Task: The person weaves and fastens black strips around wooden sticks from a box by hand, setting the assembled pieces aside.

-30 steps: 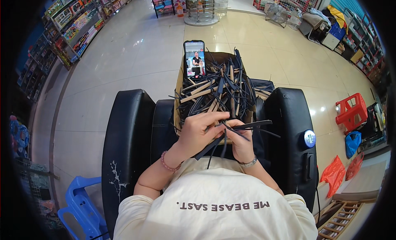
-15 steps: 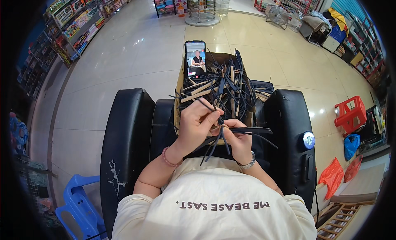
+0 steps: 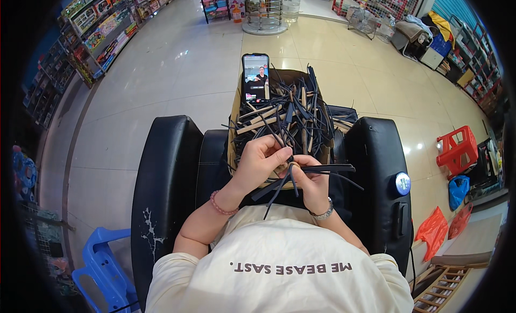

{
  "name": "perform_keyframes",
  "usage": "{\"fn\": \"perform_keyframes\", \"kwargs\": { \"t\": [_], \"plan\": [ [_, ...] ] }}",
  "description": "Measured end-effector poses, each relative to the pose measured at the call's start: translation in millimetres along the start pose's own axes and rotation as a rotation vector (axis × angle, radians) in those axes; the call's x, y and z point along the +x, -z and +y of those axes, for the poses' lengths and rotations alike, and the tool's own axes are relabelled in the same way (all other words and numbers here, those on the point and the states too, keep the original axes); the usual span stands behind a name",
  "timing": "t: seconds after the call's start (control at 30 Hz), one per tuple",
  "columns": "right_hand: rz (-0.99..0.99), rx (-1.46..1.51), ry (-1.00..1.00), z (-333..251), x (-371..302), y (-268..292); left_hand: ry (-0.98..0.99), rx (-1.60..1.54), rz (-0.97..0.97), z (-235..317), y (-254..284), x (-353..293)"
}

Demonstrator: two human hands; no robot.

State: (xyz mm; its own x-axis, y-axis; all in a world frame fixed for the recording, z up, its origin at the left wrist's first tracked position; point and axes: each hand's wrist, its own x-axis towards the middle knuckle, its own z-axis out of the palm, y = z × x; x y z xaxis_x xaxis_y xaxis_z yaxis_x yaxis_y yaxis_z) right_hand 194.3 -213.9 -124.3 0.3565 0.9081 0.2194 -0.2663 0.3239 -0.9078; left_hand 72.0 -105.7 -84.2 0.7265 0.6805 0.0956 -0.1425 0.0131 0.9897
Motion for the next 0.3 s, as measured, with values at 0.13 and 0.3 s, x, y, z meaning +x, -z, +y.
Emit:
{"fn": "perform_keyframes", "kwargs": {
  "t": [0.13,0.3],
  "plan": [
    [0.129,-0.004,-0.09,-6.4,-3.7,3.5,-0.082,0.175,-0.021,-4.5,0.8,-2.3],
    [0.128,0.17,-0.167,-19.6,6.4,23.7,0.003,0.522,-0.249,-3.0,17.0,-20.6]
  ]
}}
